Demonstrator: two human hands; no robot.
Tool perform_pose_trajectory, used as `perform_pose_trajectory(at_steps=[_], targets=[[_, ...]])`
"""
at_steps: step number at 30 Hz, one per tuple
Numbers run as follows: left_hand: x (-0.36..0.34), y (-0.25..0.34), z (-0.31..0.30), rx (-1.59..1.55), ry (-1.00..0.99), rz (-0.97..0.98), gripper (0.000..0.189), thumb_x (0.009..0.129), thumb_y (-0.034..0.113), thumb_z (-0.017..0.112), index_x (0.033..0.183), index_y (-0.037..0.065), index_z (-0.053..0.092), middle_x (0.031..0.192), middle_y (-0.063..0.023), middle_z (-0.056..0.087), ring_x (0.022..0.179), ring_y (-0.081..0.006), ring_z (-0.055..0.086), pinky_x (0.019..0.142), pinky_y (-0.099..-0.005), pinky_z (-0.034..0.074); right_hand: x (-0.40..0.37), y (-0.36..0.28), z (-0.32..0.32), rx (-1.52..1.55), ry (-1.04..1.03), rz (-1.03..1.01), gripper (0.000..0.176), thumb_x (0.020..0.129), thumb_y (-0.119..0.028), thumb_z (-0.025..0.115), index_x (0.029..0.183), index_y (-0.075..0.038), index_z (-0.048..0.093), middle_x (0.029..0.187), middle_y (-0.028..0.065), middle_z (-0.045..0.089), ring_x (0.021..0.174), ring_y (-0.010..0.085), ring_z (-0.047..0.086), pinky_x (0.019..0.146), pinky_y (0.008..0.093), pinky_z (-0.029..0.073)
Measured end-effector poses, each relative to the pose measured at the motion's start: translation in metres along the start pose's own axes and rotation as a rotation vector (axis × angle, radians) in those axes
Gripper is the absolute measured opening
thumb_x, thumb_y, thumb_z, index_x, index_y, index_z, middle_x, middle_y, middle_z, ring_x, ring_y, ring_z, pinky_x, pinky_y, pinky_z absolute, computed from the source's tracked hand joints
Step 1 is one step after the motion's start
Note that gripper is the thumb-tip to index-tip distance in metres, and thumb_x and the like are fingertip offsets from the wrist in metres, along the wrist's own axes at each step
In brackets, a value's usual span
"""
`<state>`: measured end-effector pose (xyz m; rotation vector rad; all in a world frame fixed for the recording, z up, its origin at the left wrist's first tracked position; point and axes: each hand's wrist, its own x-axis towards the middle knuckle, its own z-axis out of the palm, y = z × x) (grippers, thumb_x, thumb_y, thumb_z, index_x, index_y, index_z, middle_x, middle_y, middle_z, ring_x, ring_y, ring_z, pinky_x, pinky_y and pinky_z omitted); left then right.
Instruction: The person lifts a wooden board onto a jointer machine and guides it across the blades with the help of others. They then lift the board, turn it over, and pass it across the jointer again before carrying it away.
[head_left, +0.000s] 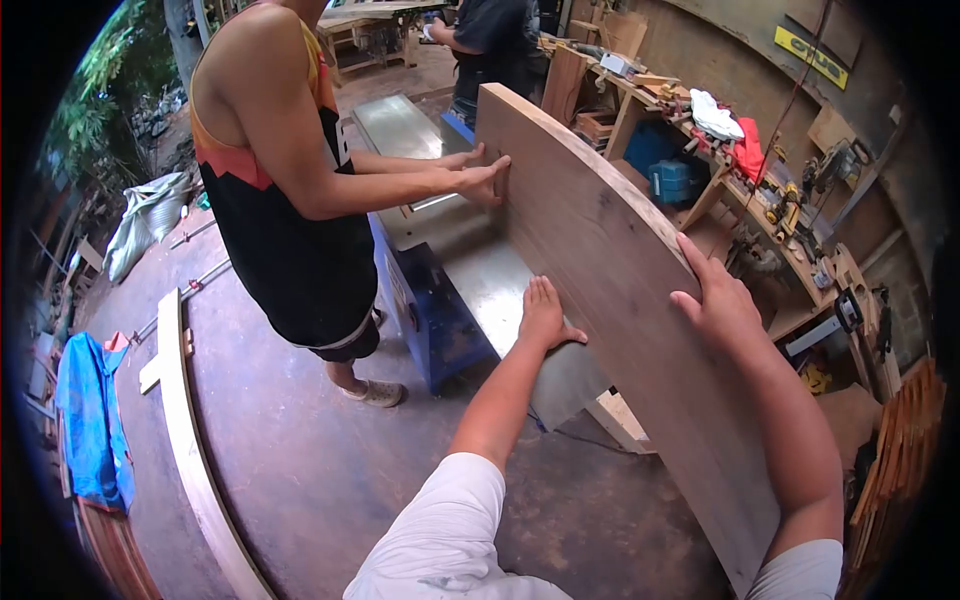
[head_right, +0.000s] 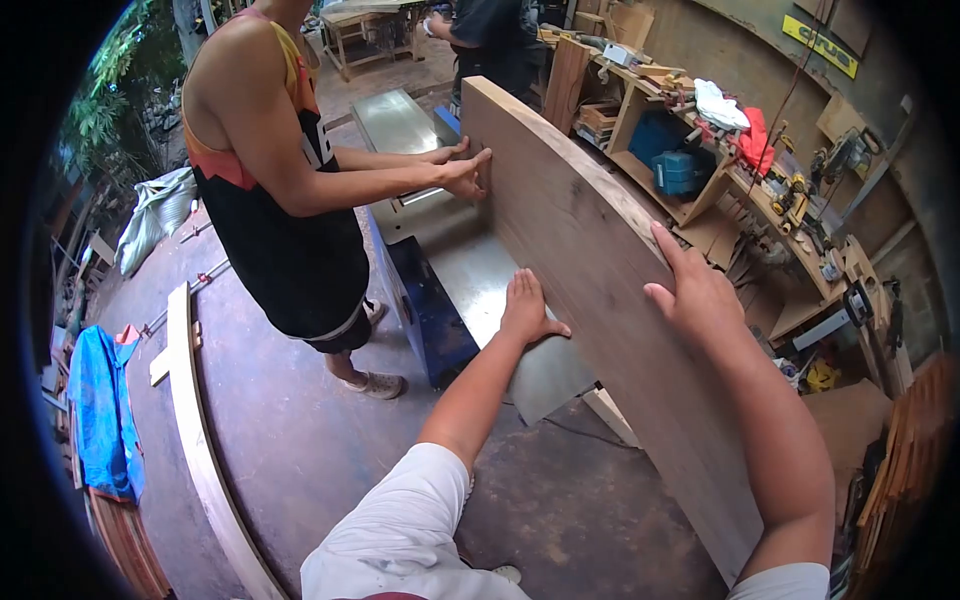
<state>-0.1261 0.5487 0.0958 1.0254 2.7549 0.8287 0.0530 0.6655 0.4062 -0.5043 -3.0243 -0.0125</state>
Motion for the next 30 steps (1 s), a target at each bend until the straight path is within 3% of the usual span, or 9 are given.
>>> perform_pose_trajectory(at_steps=[30], targets=[[-0.0002, 0.0018, 0.0021, 0.067, -0.001, -0.005, 0.155, 0.055, 0.081, 0.075, 0.15, -0.021, 0.007, 0.157, -0.0393, 0.02, 0.152, -0.0449, 0.015, 0.125, -0.0484, 0.013, 0.0014, 0.0038, 0.0046, 0.0, 0.014, -0.008, 0.079, 0.091, -0.028, 0.07, 0.158, -0.031, 0.028, 0.114, 0.0205, 0.061, 0.107, 0.0411, 0.063, 0.093, 0.0497, 0.049]])
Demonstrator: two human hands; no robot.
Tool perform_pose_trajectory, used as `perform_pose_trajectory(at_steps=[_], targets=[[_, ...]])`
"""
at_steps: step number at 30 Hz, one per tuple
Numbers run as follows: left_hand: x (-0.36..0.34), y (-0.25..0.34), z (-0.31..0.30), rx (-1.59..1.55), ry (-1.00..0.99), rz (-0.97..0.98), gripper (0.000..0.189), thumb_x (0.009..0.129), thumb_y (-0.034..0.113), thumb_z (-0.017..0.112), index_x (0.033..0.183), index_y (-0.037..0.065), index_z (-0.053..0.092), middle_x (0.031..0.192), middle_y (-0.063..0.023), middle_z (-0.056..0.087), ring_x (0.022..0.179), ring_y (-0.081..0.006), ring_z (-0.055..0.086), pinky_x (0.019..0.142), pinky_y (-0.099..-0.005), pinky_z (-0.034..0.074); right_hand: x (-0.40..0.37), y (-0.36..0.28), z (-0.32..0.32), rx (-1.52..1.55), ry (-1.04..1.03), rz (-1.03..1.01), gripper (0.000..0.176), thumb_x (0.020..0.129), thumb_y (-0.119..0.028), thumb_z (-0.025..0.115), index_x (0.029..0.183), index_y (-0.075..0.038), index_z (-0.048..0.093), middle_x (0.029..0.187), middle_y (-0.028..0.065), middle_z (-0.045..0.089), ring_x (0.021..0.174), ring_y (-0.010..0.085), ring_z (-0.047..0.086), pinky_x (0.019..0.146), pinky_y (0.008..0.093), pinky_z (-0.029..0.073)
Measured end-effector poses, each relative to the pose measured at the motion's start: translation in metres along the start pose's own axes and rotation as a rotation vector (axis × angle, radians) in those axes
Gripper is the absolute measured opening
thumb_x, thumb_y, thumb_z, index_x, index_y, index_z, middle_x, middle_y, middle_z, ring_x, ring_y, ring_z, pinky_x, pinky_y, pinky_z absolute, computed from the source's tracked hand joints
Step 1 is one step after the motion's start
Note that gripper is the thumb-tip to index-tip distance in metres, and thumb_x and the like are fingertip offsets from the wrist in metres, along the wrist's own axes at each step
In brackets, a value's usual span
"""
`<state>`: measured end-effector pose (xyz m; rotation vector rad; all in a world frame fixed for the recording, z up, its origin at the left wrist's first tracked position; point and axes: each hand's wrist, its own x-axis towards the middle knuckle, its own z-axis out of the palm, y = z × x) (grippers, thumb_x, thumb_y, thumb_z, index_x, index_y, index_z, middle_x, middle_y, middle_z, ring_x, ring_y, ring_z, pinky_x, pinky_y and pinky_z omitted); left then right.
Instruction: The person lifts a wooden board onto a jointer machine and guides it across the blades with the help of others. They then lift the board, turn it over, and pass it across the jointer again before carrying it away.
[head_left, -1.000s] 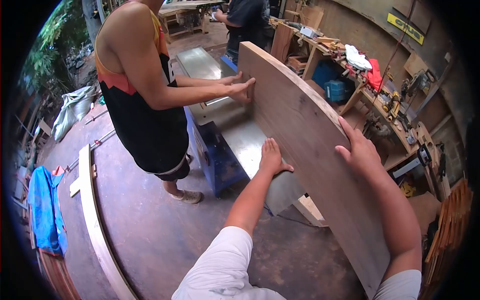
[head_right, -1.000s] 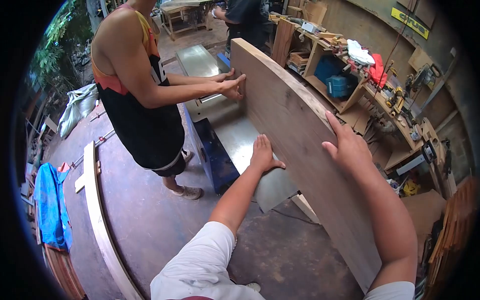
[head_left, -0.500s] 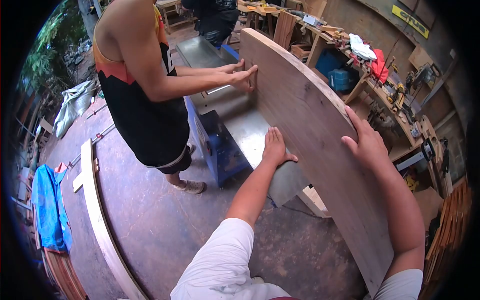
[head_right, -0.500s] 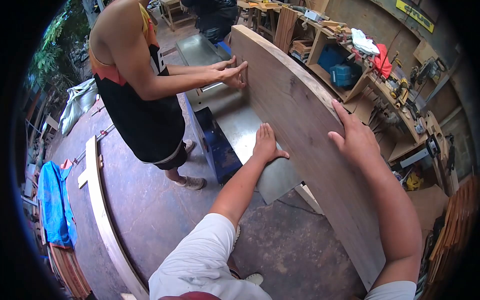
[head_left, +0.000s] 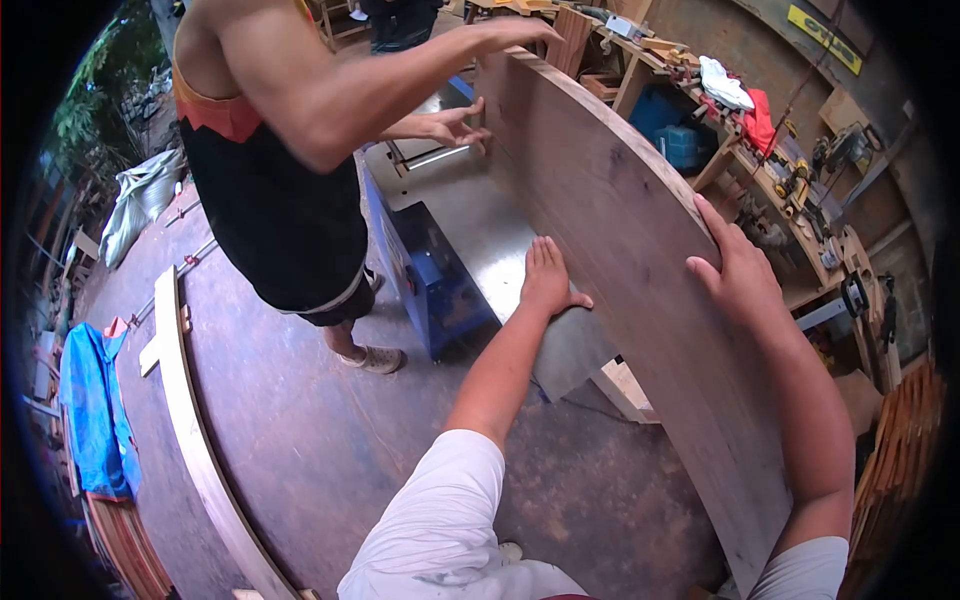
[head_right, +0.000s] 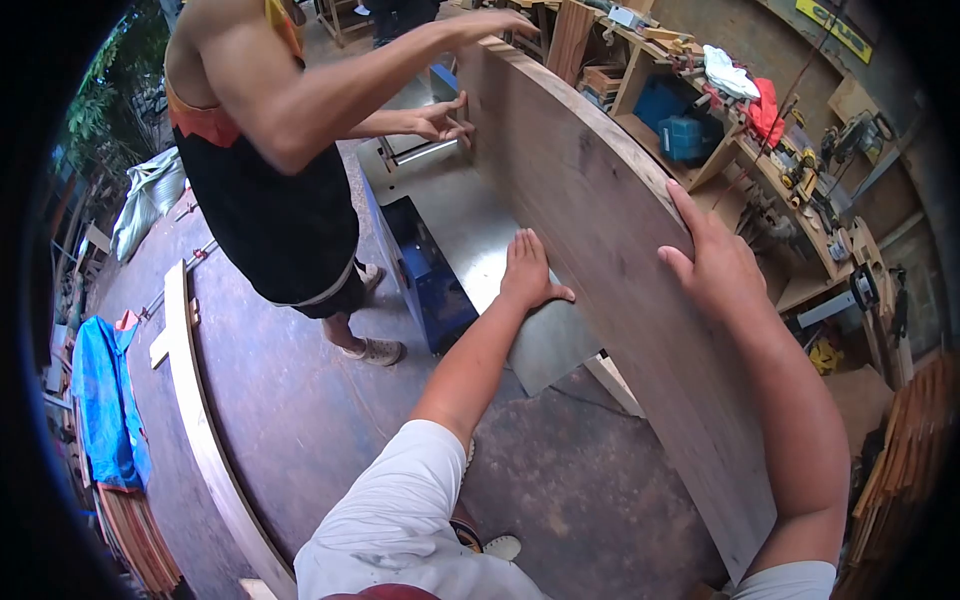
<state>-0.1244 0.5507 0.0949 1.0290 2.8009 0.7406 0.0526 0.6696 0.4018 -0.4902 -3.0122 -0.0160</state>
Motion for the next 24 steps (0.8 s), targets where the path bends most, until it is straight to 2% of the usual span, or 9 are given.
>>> perform_pose_trajectory(at_steps=[10, 17, 24], targets=[[0.008, -0.012, 0.006, -0.013, 0.065, 0.038, 0.147, 0.06, 0.074, 0.078, 0.15, -0.02, 0.009, 0.157, -0.0379, 0.024, 0.152, -0.0442, 0.019, 0.124, -0.0472, 0.017, 0.012, -0.014, 0.006, -0.01, 0.022, -0.039, 0.078, 0.092, -0.029, 0.069, 0.158, -0.03, 0.028, 0.116, 0.0211, 0.06, 0.107, 0.042, 0.063, 0.093, 0.0498, 0.05], [0.009, -0.011, 0.005, -0.032, 0.044, 0.02, 0.147, 0.06, 0.075, 0.078, 0.151, -0.02, 0.01, 0.157, -0.0371, 0.024, 0.152, -0.0441, 0.018, 0.124, -0.0476, 0.017, 0.01, -0.018, 0.005, -0.041, 0.033, -0.026, 0.078, 0.091, -0.029, 0.07, 0.157, -0.03, 0.029, 0.115, 0.0206, 0.06, 0.105, 0.042, 0.063, 0.092, 0.0505, 0.05], [0.007, -0.011, -0.002, -0.023, -0.012, -0.001, 0.145, 0.064, 0.073, 0.078, 0.152, -0.018, 0.006, 0.16, -0.0344, 0.019, 0.154, -0.0411, 0.014, 0.126, -0.0457, 0.012, 0.011, -0.016, 0.008, -0.021, 0.045, -0.028, 0.079, 0.091, -0.028, 0.07, 0.158, -0.033, 0.028, 0.113, 0.0195, 0.061, 0.106, 0.0407, 0.064, 0.092, 0.0499, 0.05]])
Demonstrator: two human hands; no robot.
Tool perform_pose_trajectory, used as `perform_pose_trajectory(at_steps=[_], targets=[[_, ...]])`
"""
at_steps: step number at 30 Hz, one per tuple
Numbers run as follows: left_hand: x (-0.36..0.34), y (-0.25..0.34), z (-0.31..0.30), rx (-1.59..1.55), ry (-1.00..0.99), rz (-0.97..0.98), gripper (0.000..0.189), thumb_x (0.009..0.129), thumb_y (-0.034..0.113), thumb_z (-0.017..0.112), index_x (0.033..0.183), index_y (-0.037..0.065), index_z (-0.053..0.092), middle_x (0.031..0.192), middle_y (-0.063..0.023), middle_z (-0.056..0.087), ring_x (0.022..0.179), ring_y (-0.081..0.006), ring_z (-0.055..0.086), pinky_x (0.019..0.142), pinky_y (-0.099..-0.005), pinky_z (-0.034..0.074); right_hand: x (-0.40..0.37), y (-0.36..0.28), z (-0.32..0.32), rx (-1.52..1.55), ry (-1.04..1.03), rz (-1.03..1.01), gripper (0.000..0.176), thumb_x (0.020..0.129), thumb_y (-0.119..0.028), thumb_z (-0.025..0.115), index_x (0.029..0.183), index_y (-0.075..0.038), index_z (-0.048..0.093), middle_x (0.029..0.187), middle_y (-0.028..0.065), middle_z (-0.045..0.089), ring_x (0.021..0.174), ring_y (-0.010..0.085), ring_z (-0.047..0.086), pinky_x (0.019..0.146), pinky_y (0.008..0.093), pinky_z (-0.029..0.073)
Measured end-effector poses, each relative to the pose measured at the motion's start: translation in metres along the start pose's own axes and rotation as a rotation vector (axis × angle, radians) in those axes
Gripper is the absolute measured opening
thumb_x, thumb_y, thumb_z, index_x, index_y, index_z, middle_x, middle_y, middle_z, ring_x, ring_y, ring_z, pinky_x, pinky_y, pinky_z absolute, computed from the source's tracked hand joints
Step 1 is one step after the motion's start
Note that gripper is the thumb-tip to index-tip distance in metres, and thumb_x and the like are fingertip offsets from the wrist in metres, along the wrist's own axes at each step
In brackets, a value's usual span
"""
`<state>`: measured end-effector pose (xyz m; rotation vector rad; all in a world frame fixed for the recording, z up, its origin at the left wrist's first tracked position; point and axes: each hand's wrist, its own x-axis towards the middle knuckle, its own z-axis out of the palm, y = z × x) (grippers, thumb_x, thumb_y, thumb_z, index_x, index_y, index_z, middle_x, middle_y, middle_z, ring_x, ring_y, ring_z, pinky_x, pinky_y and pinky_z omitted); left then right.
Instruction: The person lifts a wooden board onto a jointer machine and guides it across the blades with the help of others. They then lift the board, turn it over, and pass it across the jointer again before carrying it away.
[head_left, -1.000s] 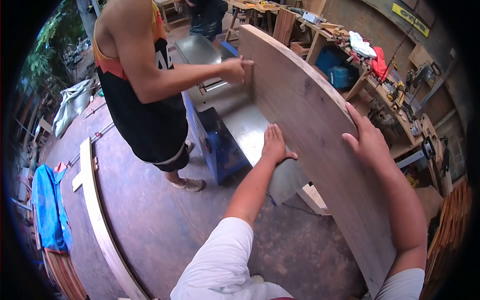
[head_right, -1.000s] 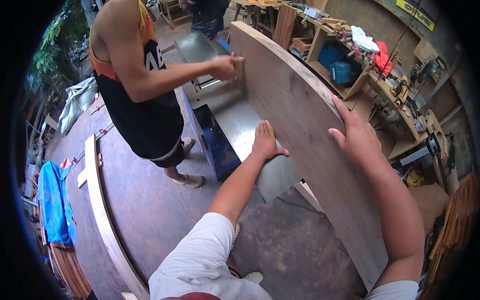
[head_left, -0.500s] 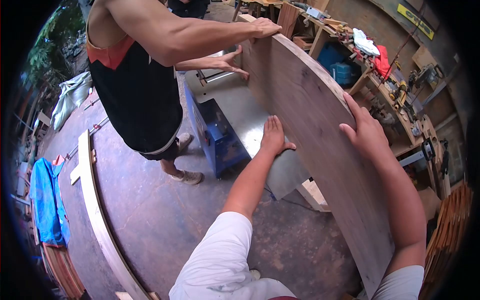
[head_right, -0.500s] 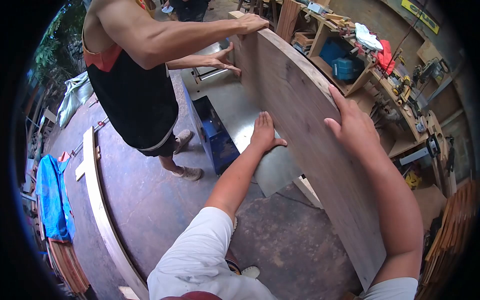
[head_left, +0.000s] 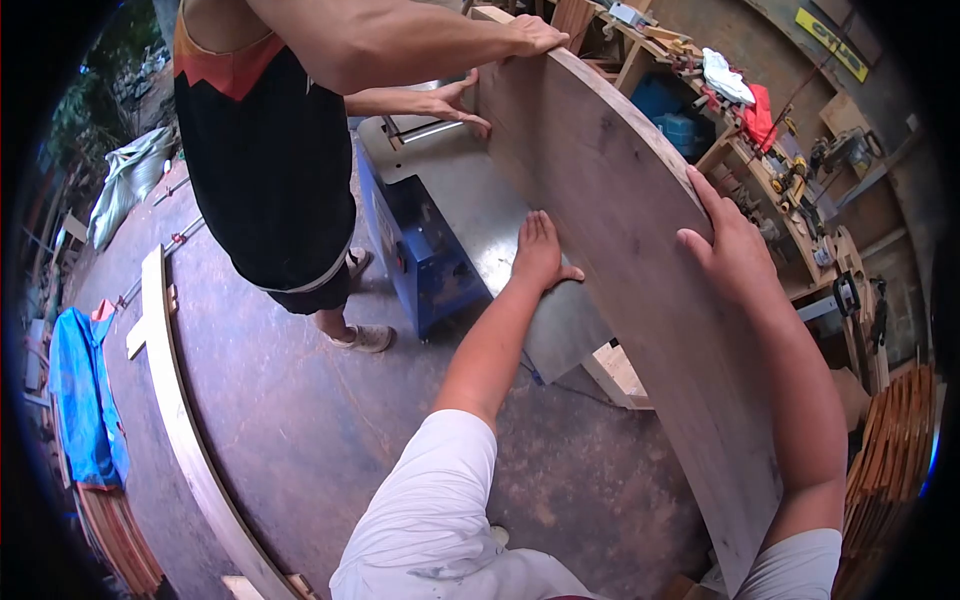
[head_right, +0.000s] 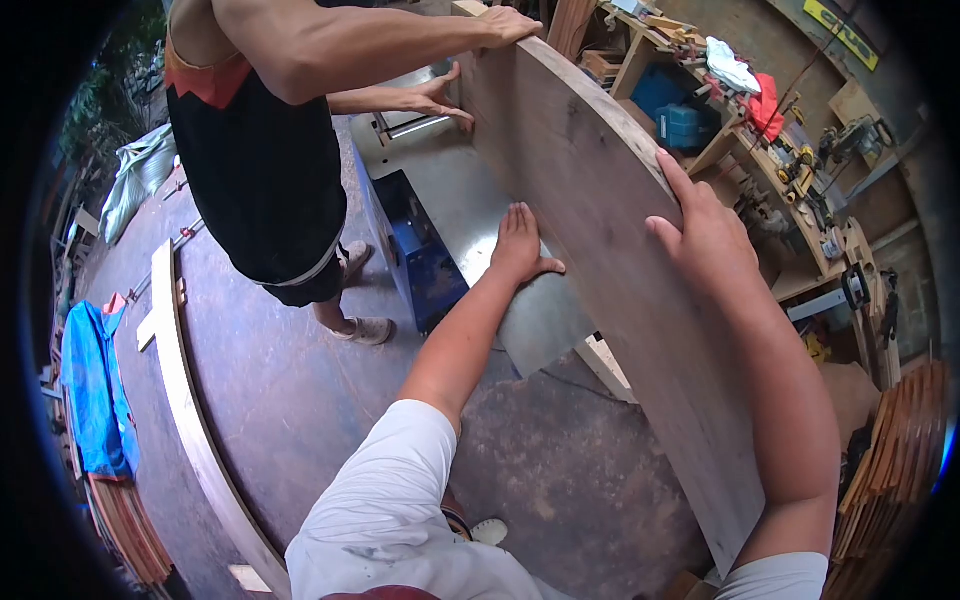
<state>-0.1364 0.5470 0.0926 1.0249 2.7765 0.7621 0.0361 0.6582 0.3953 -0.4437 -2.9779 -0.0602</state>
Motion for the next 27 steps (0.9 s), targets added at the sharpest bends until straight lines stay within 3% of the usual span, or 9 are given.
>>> perform_pose_trajectory(at_steps=[14, 20, 27], targets=[[-0.002, 0.004, -0.008, 0.005, -0.043, -0.007, 0.144, 0.066, 0.074, 0.076, 0.153, -0.017, 0.006, 0.161, -0.0325, 0.019, 0.154, -0.0402, 0.012, 0.126, -0.0451, 0.011, 0.002, 0.012, 0.001, 0.034, 0.013, -0.019, 0.079, 0.091, -0.028, 0.07, 0.158, -0.034, 0.029, 0.118, 0.0194, 0.061, 0.11, 0.0406, 0.062, 0.096, 0.0486, 0.049], [-0.007, 0.004, -0.002, 0.029, 0.025, 0.042, 0.145, 0.064, 0.078, 0.073, 0.151, -0.02, 0.01, 0.158, -0.0365, 0.022, 0.153, -0.0434, 0.015, 0.126, -0.0465, 0.013, -0.002, 0.018, -0.002, 0.06, -0.014, -0.015, 0.08, 0.091, -0.025, 0.071, 0.158, -0.034, 0.028, 0.117, 0.02, 0.061, 0.109, 0.0415, 0.062, 0.095, 0.0481, 0.049], [-0.013, 0.014, -0.002, 0.062, -0.028, 0.008, 0.146, 0.065, 0.08, 0.071, 0.152, -0.017, 0.007, 0.16, -0.0329, 0.021, 0.154, -0.0404, 0.013, 0.126, -0.0477, 0.008, -0.014, 0.014, -0.006, 0.08, 0.012, -0.044, 0.081, 0.09, -0.022, 0.071, 0.158, -0.031, 0.029, 0.115, 0.0215, 0.061, 0.107, 0.0425, 0.062, 0.093, 0.0488, 0.049]])
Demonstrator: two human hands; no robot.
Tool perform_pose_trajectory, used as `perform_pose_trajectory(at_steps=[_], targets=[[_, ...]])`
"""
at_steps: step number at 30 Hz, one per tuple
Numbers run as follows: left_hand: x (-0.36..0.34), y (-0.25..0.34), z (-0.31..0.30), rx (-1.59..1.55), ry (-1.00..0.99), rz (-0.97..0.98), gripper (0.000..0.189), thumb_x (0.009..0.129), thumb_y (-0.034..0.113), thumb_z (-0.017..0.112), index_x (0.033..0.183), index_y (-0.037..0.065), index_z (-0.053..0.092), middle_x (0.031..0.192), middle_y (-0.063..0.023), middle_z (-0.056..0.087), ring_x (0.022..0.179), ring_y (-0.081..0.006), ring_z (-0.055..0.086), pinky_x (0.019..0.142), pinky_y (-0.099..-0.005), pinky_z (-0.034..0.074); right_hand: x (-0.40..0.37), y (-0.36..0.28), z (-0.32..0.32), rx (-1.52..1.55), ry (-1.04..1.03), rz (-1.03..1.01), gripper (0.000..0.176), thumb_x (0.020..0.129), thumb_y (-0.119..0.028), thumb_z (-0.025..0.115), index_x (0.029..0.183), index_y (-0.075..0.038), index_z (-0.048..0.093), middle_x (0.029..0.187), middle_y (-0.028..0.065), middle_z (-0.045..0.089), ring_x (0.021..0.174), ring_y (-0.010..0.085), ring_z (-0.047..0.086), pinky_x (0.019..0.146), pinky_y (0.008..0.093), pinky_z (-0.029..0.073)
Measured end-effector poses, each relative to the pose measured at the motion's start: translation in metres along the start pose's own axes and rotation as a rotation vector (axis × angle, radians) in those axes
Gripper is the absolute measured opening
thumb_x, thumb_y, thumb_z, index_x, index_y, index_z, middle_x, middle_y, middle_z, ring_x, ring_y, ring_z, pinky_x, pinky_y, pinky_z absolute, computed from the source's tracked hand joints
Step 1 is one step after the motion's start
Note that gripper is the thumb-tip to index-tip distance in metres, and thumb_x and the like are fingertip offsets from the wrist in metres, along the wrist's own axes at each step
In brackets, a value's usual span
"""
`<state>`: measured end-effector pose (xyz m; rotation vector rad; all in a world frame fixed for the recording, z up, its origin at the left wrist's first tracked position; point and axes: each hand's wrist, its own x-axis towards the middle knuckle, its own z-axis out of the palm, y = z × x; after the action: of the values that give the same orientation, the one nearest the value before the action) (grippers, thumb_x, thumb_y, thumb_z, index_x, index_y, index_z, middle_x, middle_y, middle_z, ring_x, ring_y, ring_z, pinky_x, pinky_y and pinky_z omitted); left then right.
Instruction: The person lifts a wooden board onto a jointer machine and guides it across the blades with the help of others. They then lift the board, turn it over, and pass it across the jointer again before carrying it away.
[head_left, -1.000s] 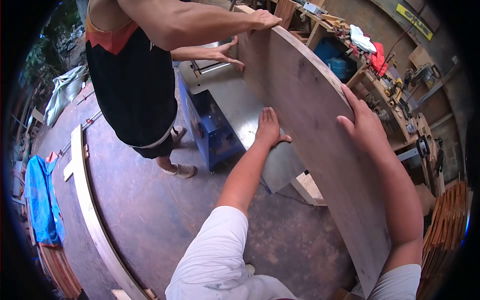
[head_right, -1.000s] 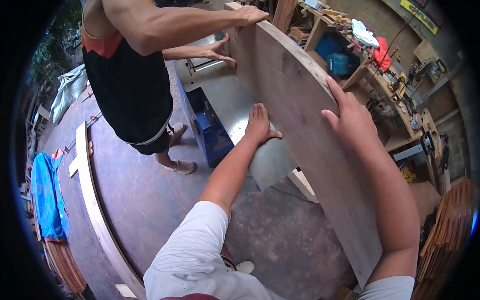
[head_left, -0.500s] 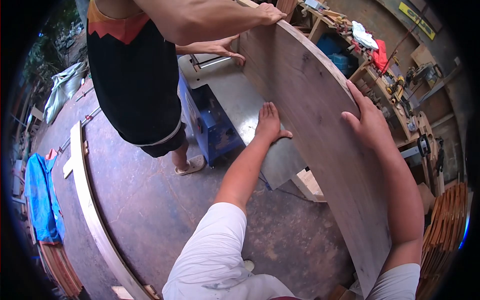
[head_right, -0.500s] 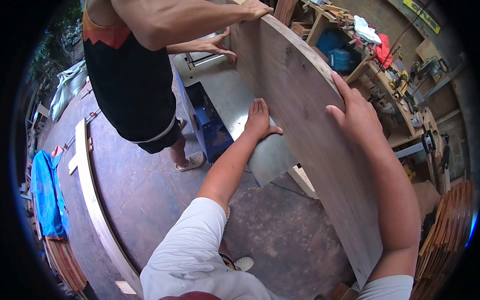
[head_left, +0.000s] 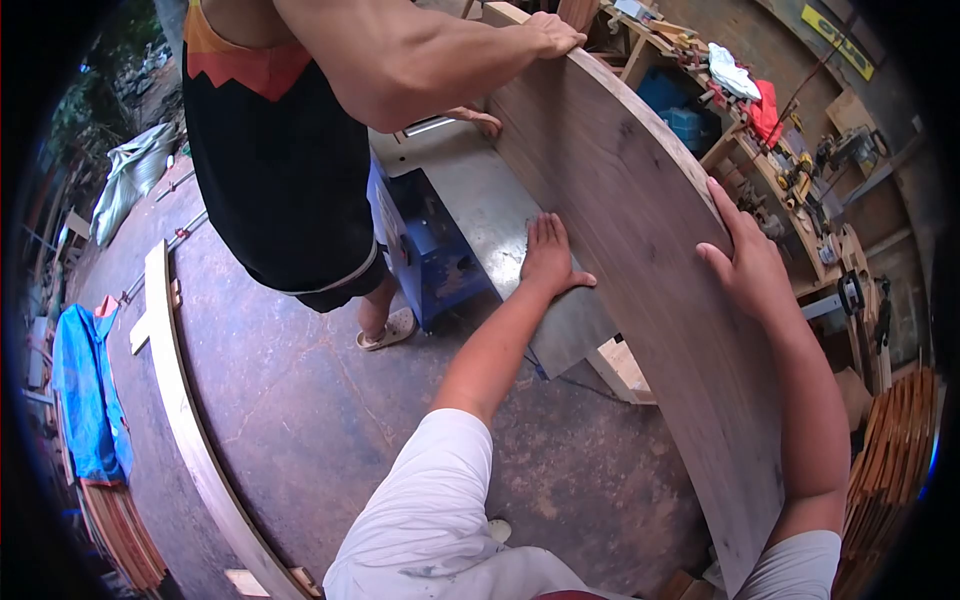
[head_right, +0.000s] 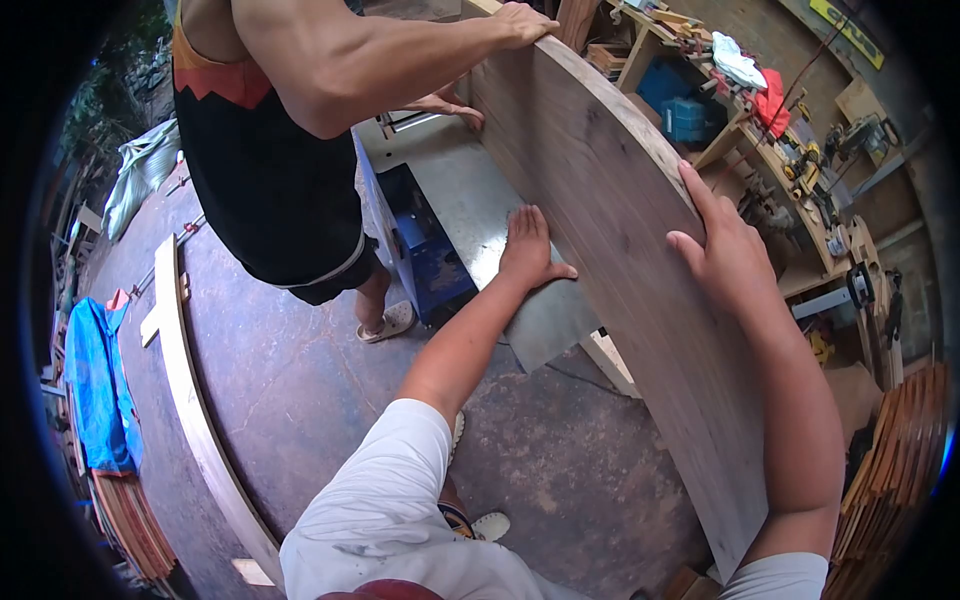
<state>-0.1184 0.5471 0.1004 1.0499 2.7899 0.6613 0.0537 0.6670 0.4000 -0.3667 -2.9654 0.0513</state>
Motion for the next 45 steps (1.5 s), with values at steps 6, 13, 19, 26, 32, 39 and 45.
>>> perform_pose_trajectory(at_steps=[6, 13, 19, 26, 32, 39, 45], targets=[[-0.005, 0.004, -0.002, -0.021, -0.018, -0.002, 0.147, 0.064, 0.08, 0.071, 0.152, -0.017, 0.007, 0.16, -0.0332, 0.021, 0.154, -0.0407, 0.014, 0.126, -0.0479, 0.01, -0.008, -0.007, -0.001, 0.0, -0.023, 0.004, 0.081, 0.09, -0.022, 0.07, 0.158, -0.03, 0.028, 0.114, 0.0221, 0.06, 0.106, 0.0426, 0.062, 0.094, 0.049, 0.048], [-0.006, 0.0, 0.0, -0.027, 0.01, 0.013, 0.145, 0.065, 0.081, 0.07, 0.152, -0.017, 0.007, 0.161, -0.0332, 0.02, 0.154, -0.0408, 0.014, 0.126, -0.0465, 0.011, -0.005, 0.001, 0.002, -0.011, -0.005, 0.008, 0.08, 0.09, -0.021, 0.07, 0.158, -0.03, 0.03, 0.119, 0.0211, 0.061, 0.11, 0.0416, 0.062, 0.097, 0.0483, 0.048], [-0.006, 0.002, -0.001, -0.028, 0.021, 0.013, 0.145, 0.065, 0.081, 0.07, 0.152, -0.017, 0.009, 0.16, -0.0333, 0.021, 0.154, -0.0407, 0.015, 0.126, -0.0461, 0.012, -0.002, 0.005, 0.002, 0.012, 0.002, -0.002, 0.08, 0.09, -0.022, 0.071, 0.158, -0.031, 0.03, 0.123, 0.0197, 0.061, 0.115, 0.0399, 0.061, 0.1, 0.047, 0.047], [-0.005, 0.0, 0.001, -0.012, -0.001, 0.007, 0.144, 0.066, 0.082, 0.069, 0.153, -0.017, 0.008, 0.161, -0.0311, 0.021, 0.154, -0.0388, 0.014, 0.126, -0.0456, 0.01, -0.001, 0.008, 0.003, -0.029, -0.009, -0.011, 0.079, 0.091, -0.025, 0.069, 0.159, -0.032, 0.028, 0.117, 0.0202, 0.062, 0.111, 0.0413, 0.062, 0.095, 0.0488, 0.048], [-0.004, 0.0, 0.005, 0.009, 0.054, 0.03, 0.147, 0.063, 0.084, 0.068, 0.151, -0.019, 0.011, 0.159, -0.0345, 0.023, 0.153, -0.0418, 0.016, 0.125, -0.0482, 0.013, 0.002, 0.012, 0.006, -0.051, -0.002, -0.03, 0.078, 0.092, -0.027, 0.069, 0.158, -0.031, 0.028, 0.117, 0.0209, 0.061, 0.11, 0.0416, 0.062, 0.095, 0.0494, 0.048], [-0.003, 0.003, 0.002, 0.046, -0.004, -0.006, 0.146, 0.066, 0.085, 0.066, 0.153, -0.017, 0.008, 0.162, -0.0307, 0.021, 0.154, -0.0379, 0.014, 0.126, -0.0457, 0.01, 0.003, 0.015, 0.007, -0.048, 0.007, -0.033, 0.077, 0.092, -0.027, 0.069, 0.158, -0.031, 0.029, 0.121, 0.0211, 0.061, 0.113, 0.0404, 0.061, 0.097, 0.0485, 0.048], [-0.003, 0.001, 0.006, 0.022, 0.042, 0.025, 0.146, 0.065, 0.082, 0.069, 0.152, -0.019, 0.009, 0.16, -0.0344, 0.02, 0.154, -0.0406, 0.015, 0.125, -0.0467, 0.012, 0.002, 0.016, 0.008, -0.049, 0.017, -0.036, 0.077, 0.092, -0.028, 0.068, 0.158, -0.03, 0.029, 0.125, 0.0211, 0.061, 0.117, 0.039, 0.06, 0.099, 0.0473, 0.048]])
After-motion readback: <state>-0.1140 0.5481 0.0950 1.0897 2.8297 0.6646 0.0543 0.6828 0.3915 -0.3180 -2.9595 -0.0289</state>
